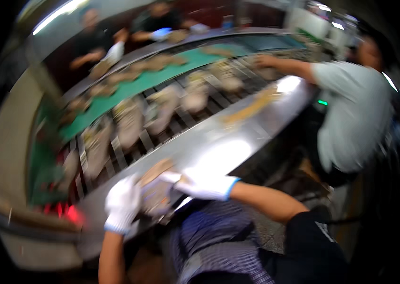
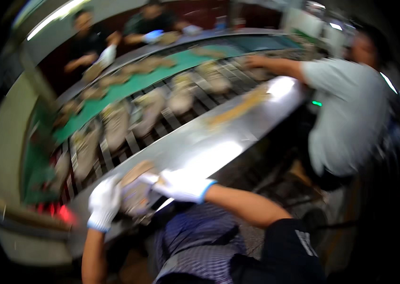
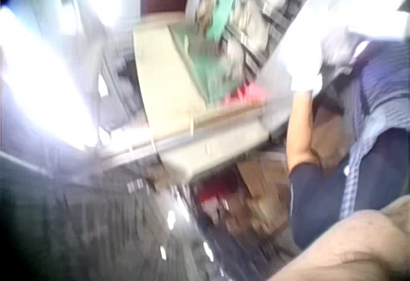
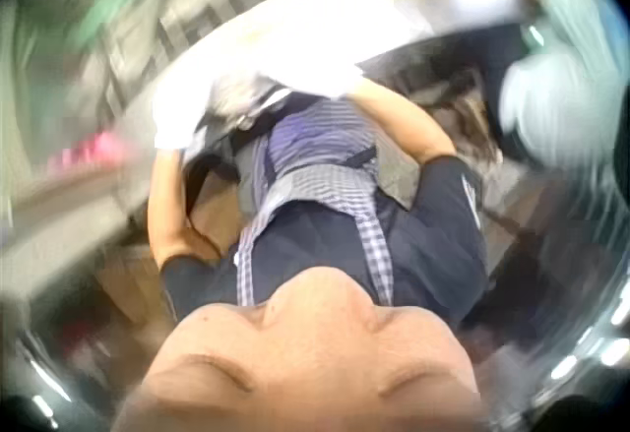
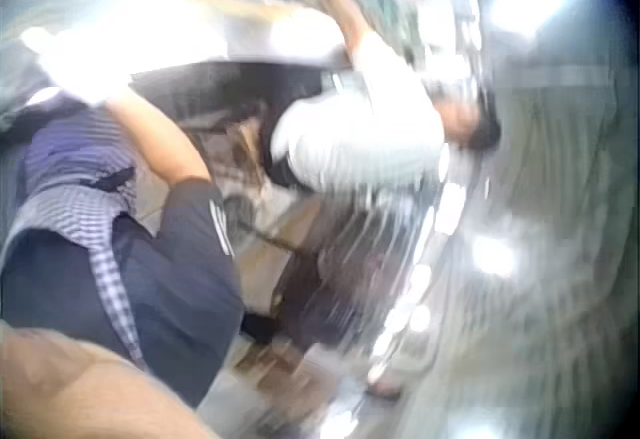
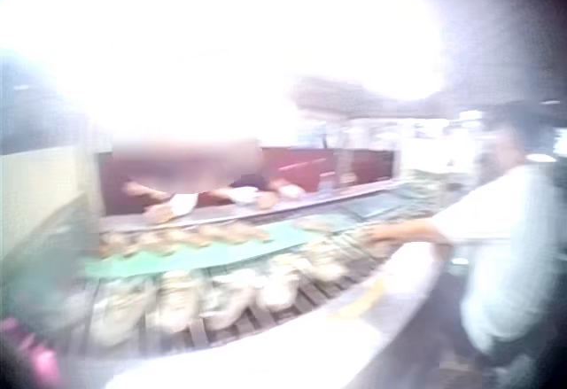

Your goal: The person picks up shoes and outsoles from a conveyor, applies adhesive or scrapes edges using a small knife, and presses the outsole onto the bottom of the shoe by hand.

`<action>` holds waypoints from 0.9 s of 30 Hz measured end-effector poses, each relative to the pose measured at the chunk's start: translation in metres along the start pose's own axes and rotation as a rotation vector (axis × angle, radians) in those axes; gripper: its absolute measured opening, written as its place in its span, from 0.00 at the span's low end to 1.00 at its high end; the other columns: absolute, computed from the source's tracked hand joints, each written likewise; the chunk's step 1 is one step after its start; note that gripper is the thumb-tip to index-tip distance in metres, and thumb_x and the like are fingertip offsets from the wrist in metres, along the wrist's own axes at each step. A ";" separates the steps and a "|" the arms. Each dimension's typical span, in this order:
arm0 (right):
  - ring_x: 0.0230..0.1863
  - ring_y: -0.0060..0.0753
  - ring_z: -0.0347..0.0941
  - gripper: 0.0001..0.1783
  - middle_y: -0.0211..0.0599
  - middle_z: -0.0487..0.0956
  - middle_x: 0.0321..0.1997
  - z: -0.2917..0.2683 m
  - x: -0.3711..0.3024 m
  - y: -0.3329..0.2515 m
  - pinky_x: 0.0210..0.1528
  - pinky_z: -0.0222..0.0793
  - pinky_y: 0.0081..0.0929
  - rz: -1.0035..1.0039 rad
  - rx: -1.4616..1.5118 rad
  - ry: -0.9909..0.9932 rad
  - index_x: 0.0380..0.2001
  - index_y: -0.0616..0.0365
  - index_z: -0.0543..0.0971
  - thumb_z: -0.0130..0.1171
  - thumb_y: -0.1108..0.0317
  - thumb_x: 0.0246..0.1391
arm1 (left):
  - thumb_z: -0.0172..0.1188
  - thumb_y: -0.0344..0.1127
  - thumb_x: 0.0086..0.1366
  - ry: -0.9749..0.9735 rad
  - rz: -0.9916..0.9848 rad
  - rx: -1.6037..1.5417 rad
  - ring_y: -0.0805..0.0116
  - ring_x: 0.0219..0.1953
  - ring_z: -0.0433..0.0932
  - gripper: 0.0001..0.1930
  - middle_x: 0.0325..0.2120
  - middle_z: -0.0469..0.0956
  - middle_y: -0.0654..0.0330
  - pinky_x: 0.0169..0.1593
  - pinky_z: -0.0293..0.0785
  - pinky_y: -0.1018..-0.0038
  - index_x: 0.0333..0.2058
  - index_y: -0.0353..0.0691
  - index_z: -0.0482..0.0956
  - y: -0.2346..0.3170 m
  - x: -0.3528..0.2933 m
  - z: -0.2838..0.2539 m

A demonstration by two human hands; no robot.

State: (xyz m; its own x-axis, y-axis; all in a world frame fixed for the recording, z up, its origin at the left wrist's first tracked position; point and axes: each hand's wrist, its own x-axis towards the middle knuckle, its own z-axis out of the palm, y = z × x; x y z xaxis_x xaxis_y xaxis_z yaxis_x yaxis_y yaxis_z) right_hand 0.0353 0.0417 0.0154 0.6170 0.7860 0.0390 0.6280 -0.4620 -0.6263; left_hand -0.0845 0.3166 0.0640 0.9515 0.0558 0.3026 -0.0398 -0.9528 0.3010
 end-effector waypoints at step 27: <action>0.36 0.60 0.83 0.29 0.60 0.84 0.34 -0.050 -0.011 -0.001 0.42 0.78 0.50 0.104 -0.165 -0.056 0.44 0.64 0.82 0.57 0.42 0.72 | 0.80 0.55 0.54 -0.251 0.171 -0.079 0.42 0.50 0.85 0.44 0.48 0.84 0.44 0.54 0.81 0.54 0.63 0.36 0.72 0.064 0.063 0.024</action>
State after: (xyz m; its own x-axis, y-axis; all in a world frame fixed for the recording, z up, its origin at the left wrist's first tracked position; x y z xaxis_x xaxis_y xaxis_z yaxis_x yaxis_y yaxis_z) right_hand 0.0515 0.0135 0.0545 0.6579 0.7502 -0.0657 0.6346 -0.5993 -0.4880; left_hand -0.0197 0.2521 0.0806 0.9740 -0.1884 0.1255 -0.2205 -0.9152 0.3374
